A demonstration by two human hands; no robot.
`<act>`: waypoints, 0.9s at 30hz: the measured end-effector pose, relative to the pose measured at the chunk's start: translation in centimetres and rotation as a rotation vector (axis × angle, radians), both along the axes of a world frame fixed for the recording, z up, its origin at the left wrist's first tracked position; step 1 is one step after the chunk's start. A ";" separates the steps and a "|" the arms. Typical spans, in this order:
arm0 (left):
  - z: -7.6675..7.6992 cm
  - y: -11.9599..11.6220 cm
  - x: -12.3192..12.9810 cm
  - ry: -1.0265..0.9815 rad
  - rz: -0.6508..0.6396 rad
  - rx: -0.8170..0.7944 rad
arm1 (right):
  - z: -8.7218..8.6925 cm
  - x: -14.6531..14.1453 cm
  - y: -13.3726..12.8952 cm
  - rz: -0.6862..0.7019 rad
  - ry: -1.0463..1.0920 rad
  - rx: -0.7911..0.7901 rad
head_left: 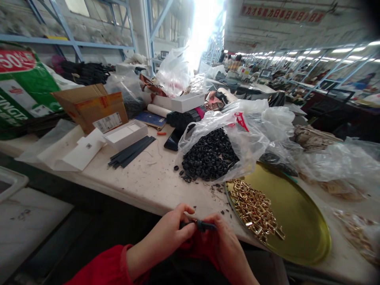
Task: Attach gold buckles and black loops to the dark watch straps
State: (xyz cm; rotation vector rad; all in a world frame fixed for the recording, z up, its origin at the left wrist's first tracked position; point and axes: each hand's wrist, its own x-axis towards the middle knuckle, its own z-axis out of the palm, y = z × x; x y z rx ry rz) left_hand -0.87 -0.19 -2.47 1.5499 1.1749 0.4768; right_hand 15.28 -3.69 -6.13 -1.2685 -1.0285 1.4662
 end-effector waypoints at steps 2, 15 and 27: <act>0.0 0.3 0.0 0.082 0.015 0.016 | -0.2 0.0 0.2 0.035 0.191 -0.156; -0.3 1.7 0.9 -0.107 0.028 -0.270 | -1.9 0.8 2.4 -0.067 0.176 -0.176; -1.0 1.0 1.4 -0.305 0.029 -0.605 | -1.4 2.5 0.7 0.322 -0.585 0.220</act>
